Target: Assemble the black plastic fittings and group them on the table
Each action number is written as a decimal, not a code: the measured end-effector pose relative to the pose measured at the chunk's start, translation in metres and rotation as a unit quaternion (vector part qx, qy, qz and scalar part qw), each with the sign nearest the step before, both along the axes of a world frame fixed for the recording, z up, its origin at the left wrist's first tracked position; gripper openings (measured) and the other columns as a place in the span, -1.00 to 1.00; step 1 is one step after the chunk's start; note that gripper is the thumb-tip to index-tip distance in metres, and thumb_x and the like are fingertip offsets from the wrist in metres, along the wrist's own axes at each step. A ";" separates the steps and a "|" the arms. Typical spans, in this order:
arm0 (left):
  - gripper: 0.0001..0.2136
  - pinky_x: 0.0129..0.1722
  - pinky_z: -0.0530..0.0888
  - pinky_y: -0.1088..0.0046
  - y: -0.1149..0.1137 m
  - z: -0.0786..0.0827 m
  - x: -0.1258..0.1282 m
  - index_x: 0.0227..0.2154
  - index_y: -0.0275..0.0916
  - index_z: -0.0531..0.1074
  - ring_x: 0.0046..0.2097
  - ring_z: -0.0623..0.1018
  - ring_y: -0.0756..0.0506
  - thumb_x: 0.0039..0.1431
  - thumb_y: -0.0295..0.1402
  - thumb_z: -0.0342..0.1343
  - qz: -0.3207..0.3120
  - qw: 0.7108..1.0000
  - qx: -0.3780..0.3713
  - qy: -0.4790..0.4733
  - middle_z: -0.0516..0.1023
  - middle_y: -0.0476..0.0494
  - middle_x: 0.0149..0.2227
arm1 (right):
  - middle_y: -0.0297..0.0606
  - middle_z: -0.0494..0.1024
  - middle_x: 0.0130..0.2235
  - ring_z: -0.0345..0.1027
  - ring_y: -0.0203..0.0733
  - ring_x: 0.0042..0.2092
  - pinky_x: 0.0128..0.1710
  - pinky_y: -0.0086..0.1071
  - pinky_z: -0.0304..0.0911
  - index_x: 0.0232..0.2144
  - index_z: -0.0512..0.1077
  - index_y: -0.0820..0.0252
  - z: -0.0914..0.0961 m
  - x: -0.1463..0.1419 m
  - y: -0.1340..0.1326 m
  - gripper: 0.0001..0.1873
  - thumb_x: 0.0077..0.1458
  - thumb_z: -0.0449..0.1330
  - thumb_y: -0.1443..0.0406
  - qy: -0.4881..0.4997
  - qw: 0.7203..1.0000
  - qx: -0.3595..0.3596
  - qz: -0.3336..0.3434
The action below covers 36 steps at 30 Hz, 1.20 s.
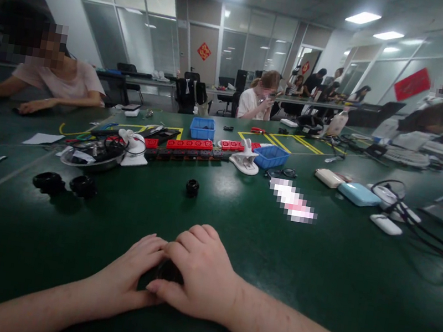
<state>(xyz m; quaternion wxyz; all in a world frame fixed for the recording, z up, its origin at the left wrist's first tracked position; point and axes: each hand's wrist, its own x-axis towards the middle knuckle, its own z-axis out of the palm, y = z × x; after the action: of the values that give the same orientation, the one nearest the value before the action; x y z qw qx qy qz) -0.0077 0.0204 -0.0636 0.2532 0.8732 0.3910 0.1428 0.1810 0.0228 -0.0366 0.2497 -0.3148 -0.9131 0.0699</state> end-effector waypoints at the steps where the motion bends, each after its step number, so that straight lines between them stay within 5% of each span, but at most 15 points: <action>1: -0.68 0.05 0.17 0.11 0.000 0.000 0.000 -0.20 -0.17 0.32 -0.08 0.33 -0.17 -0.04 -0.24 0.18 0.002 1.000 0.000 0.000 0.36 -0.10 -0.14 | -0.21 0.41 -0.38 0.18 -0.16 -0.29 -0.24 -0.24 0.07 -0.29 0.39 0.25 -0.001 0.000 0.001 -0.55 0.00 0.09 -0.02 -0.005 1.000 -0.005 0.002; 10: -0.71 0.07 0.15 0.14 -0.003 0.003 0.000 -0.21 -0.16 0.33 -0.08 0.33 -0.16 -0.04 -0.29 0.17 0.006 1.000 0.009 -0.002 0.37 -0.06 -0.15 | -0.24 0.45 -0.32 0.22 -0.21 -0.27 -0.22 -0.30 0.14 -0.27 0.42 0.23 0.003 -0.002 0.002 -0.75 -0.04 0.17 0.23 -0.035 0.996 -0.054 0.063; 17: -0.73 0.07 0.14 0.09 -0.002 0.001 0.000 -0.26 -0.17 0.34 -0.10 0.33 -0.16 -0.08 -0.32 0.19 0.005 1.000 -0.001 0.005 0.36 -0.06 -0.18 | -0.25 0.50 -0.25 0.27 -0.23 -0.22 -0.12 -0.31 0.13 -0.26 0.42 0.24 0.009 -0.001 0.003 -0.74 -0.10 0.12 0.39 -0.028 0.985 -0.085 0.145; 26: -0.70 0.00 0.22 0.17 -0.002 0.000 -0.001 -0.24 -0.16 0.35 -0.08 0.32 -0.17 -0.09 -0.30 0.21 0.004 1.000 0.008 0.007 0.36 -0.07 -0.14 | -0.27 0.50 -0.22 0.28 -0.23 -0.17 -0.07 -0.27 0.11 -0.29 0.40 0.20 0.006 -0.001 0.002 -0.70 -0.15 0.07 0.46 -0.002 0.978 -0.121 0.170; 30: -0.64 0.05 0.16 0.11 -0.001 -0.001 -0.002 -0.17 -0.17 0.32 -0.05 0.32 -0.19 -0.05 -0.22 0.20 0.006 1.000 0.001 0.000 0.36 -0.11 -0.12 | -0.23 0.44 -0.12 0.24 -0.20 -0.09 -0.05 -0.27 0.09 -0.14 0.32 0.20 0.005 -0.001 0.002 -0.60 -0.13 0.12 0.37 0.015 0.974 -0.102 0.201; 36: -0.61 0.07 0.14 0.08 0.000 -0.003 -0.003 -0.14 -0.15 0.31 -0.04 0.32 -0.21 -0.04 -0.16 0.19 0.000 1.000 -0.004 -0.004 0.36 -0.12 -0.09 | -0.20 0.43 -0.26 0.23 -0.16 -0.22 -0.18 -0.26 0.10 -0.19 0.34 0.24 0.005 -0.001 -0.002 -0.53 -0.07 0.17 0.02 0.012 0.996 -0.040 0.080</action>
<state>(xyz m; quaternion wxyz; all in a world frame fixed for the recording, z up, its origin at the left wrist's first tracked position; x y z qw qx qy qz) -0.0110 0.0201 -0.0665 0.2586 0.8715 0.3906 0.1450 0.1804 0.0204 -0.0318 0.2410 -0.2494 -0.9288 0.1302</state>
